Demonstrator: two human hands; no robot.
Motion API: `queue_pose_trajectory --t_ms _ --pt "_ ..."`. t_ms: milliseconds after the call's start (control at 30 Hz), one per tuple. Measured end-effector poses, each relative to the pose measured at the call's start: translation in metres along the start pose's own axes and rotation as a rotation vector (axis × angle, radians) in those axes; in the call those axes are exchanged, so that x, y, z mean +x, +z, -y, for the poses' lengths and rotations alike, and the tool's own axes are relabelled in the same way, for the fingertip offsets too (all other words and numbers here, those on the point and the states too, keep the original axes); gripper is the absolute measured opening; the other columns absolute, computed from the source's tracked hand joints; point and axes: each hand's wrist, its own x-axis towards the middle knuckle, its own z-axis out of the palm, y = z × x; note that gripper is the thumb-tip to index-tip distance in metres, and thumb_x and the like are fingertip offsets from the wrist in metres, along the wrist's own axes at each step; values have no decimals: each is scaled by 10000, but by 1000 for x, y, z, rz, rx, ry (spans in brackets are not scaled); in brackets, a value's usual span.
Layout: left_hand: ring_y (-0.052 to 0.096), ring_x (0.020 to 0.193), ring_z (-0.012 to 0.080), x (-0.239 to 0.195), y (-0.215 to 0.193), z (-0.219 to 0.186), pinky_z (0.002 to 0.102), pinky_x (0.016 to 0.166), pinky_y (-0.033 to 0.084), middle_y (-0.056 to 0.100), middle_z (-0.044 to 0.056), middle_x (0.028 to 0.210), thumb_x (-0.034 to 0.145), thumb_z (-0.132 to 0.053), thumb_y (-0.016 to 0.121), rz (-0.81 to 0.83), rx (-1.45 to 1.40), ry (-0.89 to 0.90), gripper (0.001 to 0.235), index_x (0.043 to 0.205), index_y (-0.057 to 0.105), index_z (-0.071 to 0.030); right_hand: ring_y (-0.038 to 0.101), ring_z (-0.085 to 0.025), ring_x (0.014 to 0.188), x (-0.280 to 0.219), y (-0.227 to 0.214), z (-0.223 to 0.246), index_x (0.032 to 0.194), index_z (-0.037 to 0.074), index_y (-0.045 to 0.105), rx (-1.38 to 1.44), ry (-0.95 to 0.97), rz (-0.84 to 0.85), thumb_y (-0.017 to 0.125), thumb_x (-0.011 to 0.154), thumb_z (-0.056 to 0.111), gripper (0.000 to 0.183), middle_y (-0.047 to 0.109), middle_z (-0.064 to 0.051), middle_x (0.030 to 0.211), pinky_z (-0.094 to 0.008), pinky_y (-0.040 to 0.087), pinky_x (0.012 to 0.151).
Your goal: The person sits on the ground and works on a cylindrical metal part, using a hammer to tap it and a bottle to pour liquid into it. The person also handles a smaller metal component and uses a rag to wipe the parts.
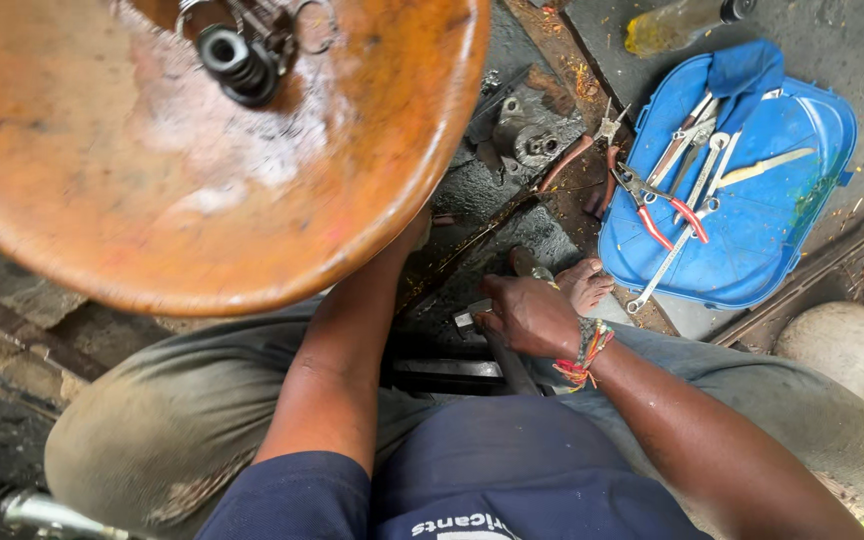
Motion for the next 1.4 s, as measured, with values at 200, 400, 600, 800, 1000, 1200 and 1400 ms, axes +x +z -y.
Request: queue_pose_trajectory --t_ms 200,400,600,800,1000,1200,1400 --pt "673 960 330 18 5 13 472 826 561 709 196 1048 818 -238 764 19 -38 -18 312 1039 729 -20 702 -417 843 6 -1 -3 1028 60 699 81 -119 -124 692 858 231 242 736 -179 888 -511 562 741" --pt "698 886 304 0 -6 26 454 774 584 735 178 979 794 -269 815 228 -841 -42 343 1005 735 -11 721 -401 876 30 19 -30 1156 61 714 218 -32 -394 615 963 209 262 754 -198 988 -492 564 794" --pt "683 712 194 -77 -5 -14 347 640 560 744 122 871 820 -211 843 254 -1440 237 247 911 753 1 712 -216 764 61 22 -60 1305 42 627 727 2 -176 647 988 255 382 714 -153 979 -368 600 684" --pt "693 867 175 -121 -34 -14 314 701 549 752 73 917 943 -313 730 -253 -1584 53 269 995 743 -50 701 -148 682 41 11 -50 1214 -13 611 1019 128 -102 614 1011 221 310 713 -124 963 -303 589 591" --pt "635 908 219 -110 2 -24 419 670 525 677 33 1012 978 -290 527 21 -1814 -379 176 1096 629 -209 702 -322 653 8 8 -1 1215 -34 609 137 -129 -529 601 962 179 331 725 -222 771 -441 567 625" --pt "655 1000 209 -68 37 -9 402 871 562 677 81 1159 859 -306 741 -125 -2062 -243 430 1224 633 -107 700 -383 682 -22 6 24 1055 -4 666 -80 -382 -444 642 934 208 245 682 -230 741 -497 565 642" --pt "664 1102 299 -99 -22 30 383 953 507 675 179 1263 787 -294 863 -876 -1120 -194 736 1388 526 -35 718 -395 747 -44 -43 15 1046 -2 713 -155 -300 -375 637 851 178 276 695 -242 768 -521 577 734"
